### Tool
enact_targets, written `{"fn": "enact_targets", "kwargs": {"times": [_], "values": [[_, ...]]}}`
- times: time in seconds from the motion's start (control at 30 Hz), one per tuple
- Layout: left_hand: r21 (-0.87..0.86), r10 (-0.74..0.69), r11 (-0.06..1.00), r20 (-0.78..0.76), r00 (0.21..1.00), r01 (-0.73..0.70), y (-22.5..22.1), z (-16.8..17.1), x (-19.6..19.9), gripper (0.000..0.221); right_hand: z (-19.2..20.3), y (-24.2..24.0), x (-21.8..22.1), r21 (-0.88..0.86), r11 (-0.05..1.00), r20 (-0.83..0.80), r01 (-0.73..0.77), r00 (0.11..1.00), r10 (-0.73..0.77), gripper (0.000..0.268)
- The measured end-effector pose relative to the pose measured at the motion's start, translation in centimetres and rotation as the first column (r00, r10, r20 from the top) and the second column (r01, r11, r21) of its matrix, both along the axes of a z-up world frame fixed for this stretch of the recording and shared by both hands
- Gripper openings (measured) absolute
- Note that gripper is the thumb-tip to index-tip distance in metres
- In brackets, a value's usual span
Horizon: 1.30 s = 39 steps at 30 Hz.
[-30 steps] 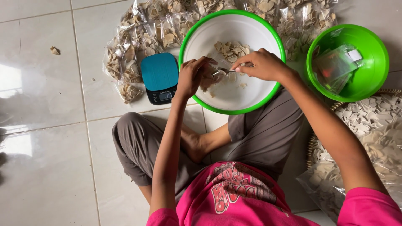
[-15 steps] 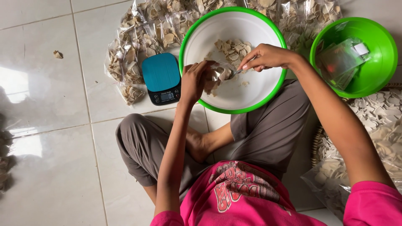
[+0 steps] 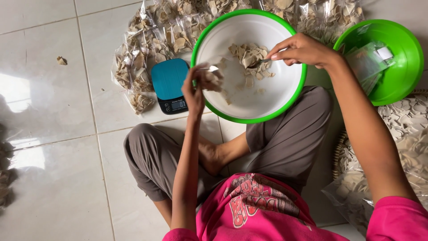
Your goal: The person scoops dried mushroom slices from a large green-rimmed bowl into small plastic bags using a spoon. They place the filled bags on a digital scale to check the weight, then set the bags aside. The person repeats this process continuously.
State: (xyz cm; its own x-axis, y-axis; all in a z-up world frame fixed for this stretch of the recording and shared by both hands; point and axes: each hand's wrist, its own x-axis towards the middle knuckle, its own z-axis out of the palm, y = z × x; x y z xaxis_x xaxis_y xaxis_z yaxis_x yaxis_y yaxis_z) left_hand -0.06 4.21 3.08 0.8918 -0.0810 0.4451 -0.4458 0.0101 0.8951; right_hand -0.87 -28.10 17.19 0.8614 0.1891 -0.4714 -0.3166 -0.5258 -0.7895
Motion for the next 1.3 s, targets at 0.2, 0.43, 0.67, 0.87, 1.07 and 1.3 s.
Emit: {"fn": "enact_targets", "kwargs": {"times": [0.2,0.43,0.67,0.87,1.07,1.3], "values": [[0.031,0.416,0.909,-0.121,0.901,-0.416,6.3,-0.4,1.2,0.026,-2.7,-0.1,-3.6,0.153,0.987,0.051,0.051,0.997,-0.059,0.03],[0.163,0.461,0.886,-0.193,0.866,-0.435,10.3,-5.1,3.4,0.031,-10.9,1.1,-6.9,0.04,0.989,0.065,0.142,0.987,-0.145,0.026],[0.575,0.563,0.667,0.026,0.826,-0.473,12.4,-9.6,4.4,0.025,-13.1,1.6,-7.5,-0.269,0.951,0.146,0.155,0.982,-0.119,0.021],[0.529,0.585,0.666,0.067,0.808,-0.526,13.8,-11.3,4.2,0.032,-12.3,2.5,-7.5,-0.302,0.941,0.172,0.151,0.98,-0.102,0.023],[0.429,0.628,0.683,0.07,0.775,-0.591,14.4,-11.7,3.8,0.033,-11.9,2.7,-7.7,-0.315,0.937,0.176,0.151,0.979,-0.098,0.023],[0.328,0.685,0.679,0.037,0.727,-0.657,15.2,-13.3,4.2,0.028,-11.5,2.8,-7.7,-0.264,0.951,0.18,0.159,0.977,-0.113,0.023]]}}
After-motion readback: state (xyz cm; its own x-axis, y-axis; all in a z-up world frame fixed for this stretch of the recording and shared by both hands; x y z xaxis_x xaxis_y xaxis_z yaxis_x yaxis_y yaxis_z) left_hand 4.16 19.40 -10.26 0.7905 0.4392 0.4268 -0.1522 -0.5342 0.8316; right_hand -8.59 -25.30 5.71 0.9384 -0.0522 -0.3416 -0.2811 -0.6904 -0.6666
